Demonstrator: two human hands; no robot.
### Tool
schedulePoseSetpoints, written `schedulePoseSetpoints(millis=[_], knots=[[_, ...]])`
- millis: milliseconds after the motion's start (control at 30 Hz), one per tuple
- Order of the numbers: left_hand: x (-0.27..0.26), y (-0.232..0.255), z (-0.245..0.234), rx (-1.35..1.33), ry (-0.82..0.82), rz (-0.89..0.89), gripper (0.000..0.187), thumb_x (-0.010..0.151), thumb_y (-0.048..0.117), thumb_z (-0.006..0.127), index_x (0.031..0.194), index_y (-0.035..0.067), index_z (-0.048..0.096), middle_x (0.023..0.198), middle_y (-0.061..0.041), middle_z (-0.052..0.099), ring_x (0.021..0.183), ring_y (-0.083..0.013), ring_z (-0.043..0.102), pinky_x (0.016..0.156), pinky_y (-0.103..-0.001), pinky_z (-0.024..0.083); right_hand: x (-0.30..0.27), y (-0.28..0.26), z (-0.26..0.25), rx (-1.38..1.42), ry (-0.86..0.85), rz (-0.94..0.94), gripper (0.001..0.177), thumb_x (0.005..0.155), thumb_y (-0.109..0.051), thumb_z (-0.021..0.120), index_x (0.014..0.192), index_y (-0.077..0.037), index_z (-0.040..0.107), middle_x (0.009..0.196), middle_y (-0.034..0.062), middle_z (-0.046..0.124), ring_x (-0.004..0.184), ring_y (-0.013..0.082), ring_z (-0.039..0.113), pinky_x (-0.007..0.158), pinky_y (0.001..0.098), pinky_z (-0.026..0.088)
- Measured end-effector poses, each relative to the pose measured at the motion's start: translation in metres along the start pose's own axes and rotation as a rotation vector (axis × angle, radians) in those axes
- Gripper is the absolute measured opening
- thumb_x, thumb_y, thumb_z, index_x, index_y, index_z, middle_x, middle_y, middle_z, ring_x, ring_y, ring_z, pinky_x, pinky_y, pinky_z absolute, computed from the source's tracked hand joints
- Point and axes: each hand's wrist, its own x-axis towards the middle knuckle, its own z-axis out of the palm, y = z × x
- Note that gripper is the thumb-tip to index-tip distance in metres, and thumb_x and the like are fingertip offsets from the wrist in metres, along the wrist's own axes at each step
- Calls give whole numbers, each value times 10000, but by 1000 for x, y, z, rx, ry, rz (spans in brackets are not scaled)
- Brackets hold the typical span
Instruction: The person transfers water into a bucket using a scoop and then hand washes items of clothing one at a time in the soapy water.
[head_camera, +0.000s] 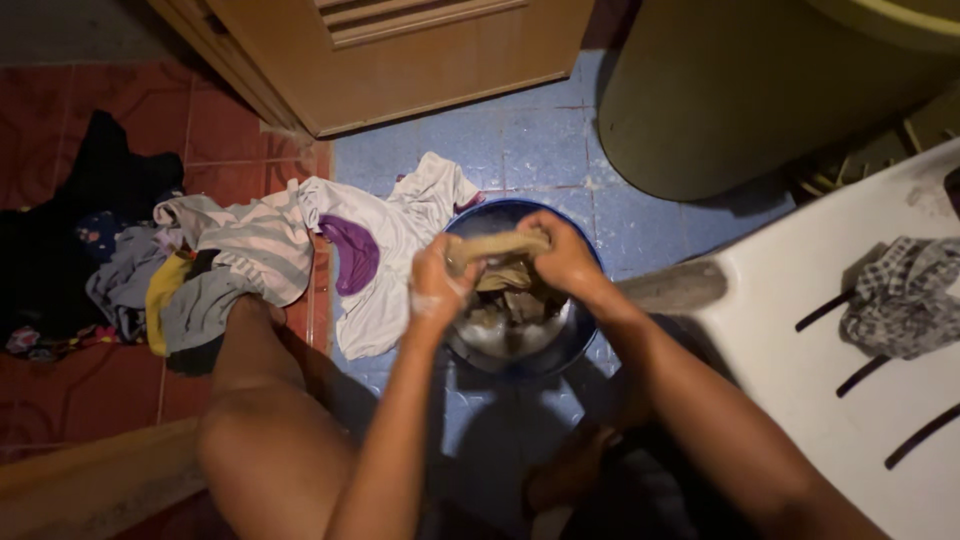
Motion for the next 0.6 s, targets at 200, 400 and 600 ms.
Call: schedulePoseSetpoints(millis=[200, 400, 600], knots=[[-39, -40, 66, 8, 172, -64, 326, 837, 177, 829, 1064, 12, 661, 895, -161, 706, 774, -270, 706, 708, -376, 567, 18, 30, 16, 374, 220, 136, 227, 897, 23, 599, 1096, -69, 659, 996, 75, 723, 926, 190, 673, 812, 308, 561], [-24, -5, 73, -217, -111, 19, 518, 800, 271, 861, 1179, -6, 642, 1060, -176, 724, 978, -265, 732, 803, -381, 597, 13, -58, -18, 535, 233, 176, 261, 840, 72, 618, 1086, -16, 635, 1009, 145, 710, 913, 241, 701, 777, 329, 602], [-8, 18, 62, -2, -88, 62, 594, 788, 320, 885, 1177, -37, 613, 1189, -233, 657, 1107, -397, 644, 944, -462, 541, 10, -102, -40, 425, 39, 81, 371, 806, 105, 584, 1145, -34, 641, 1040, 109, 709, 955, 204, 710, 831, 318, 609]])
